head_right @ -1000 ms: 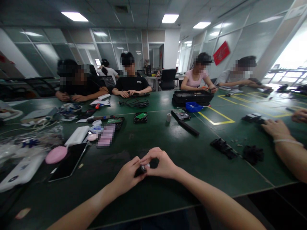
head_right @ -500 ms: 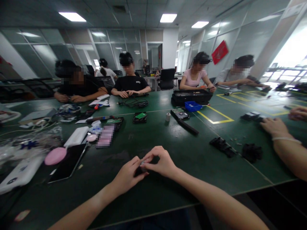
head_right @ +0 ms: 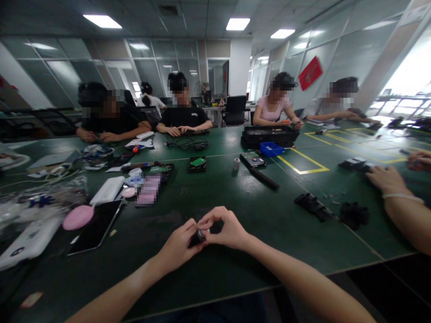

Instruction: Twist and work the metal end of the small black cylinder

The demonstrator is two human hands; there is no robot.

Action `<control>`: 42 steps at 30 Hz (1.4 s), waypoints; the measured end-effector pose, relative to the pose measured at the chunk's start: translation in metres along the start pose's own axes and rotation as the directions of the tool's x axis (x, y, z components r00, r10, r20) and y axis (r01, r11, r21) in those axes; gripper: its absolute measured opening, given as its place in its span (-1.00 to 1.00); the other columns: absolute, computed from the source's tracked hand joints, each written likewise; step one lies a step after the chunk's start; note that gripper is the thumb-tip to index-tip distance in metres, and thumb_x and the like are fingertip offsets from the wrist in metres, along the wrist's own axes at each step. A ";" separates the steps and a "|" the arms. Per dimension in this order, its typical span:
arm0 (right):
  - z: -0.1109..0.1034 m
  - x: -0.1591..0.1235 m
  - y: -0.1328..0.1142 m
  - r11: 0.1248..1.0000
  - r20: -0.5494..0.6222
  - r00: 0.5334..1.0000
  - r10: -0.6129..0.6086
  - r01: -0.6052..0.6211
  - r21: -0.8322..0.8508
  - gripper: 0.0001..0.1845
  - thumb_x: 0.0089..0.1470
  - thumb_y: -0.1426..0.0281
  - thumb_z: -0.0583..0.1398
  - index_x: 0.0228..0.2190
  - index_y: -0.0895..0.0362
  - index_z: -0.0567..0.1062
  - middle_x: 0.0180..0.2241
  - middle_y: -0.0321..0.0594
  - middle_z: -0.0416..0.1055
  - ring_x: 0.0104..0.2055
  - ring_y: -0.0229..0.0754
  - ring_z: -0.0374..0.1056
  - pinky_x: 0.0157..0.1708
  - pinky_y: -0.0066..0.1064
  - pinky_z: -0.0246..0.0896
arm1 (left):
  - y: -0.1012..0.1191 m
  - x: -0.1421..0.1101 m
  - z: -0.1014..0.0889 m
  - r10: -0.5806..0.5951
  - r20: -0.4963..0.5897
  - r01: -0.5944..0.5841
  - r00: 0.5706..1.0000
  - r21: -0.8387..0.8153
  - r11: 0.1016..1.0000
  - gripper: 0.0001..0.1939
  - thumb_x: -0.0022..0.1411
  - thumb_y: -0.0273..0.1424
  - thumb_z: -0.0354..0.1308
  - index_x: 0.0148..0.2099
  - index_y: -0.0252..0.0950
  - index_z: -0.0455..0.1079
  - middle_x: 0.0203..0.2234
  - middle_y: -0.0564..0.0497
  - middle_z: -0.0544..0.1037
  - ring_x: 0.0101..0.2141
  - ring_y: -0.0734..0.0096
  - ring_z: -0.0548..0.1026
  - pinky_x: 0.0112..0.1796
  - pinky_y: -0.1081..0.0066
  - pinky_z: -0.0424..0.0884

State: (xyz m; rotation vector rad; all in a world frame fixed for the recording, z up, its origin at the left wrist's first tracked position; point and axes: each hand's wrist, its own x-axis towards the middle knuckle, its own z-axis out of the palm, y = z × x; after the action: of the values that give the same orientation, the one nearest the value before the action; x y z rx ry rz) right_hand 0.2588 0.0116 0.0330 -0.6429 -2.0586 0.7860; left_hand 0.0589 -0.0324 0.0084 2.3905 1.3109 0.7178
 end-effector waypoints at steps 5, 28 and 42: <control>-0.002 0.002 0.000 0.999 -0.033 0.999 -0.009 0.008 -0.035 -0.81 -0.12 0.37 0.40 -0.41 0.09 0.54 -0.39 -0.27 0.56 -0.31 -0.16 0.45 -0.18 -0.27 0.26 | 0.000 0.000 0.001 -0.002 -0.008 0.002 1.000 0.004 1.000 -0.68 0.22 -0.36 0.21 0.02 -0.22 0.34 -0.29 0.04 0.37 -0.27 0.30 0.44 -0.30 0.40 0.39; 0.002 -0.003 0.002 0.998 -0.059 0.998 0.034 -0.032 0.045 -0.84 -0.16 0.47 0.38 -0.48 0.10 0.50 -0.36 -0.26 0.54 -0.30 -0.17 0.45 -0.21 -0.29 0.32 | -0.004 -0.001 0.003 0.001 -0.018 0.000 1.000 0.003 1.000 -0.65 0.19 -0.37 0.23 0.03 -0.19 0.32 -0.30 0.06 0.37 -0.28 0.31 0.44 -0.32 0.43 0.38; -0.069 0.016 0.068 0.951 -0.344 0.922 0.180 -0.253 -0.180 -0.84 -0.05 0.35 0.31 -0.35 0.10 0.56 -0.34 -0.18 0.60 -0.15 0.04 0.50 0.02 -0.07 0.26 | 0.000 0.000 -0.002 -0.022 0.005 0.022 1.000 -0.021 1.000 -0.53 0.22 -0.30 0.21 0.16 -0.16 0.27 -0.20 0.00 0.42 -0.21 0.27 0.47 -0.17 0.33 0.42</control>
State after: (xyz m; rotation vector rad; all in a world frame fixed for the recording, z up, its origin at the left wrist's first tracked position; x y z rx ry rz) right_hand 0.3184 0.0884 0.0244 -1.0691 -1.8016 0.5313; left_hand 0.0575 -0.0322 0.0104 2.3562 1.3187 0.7153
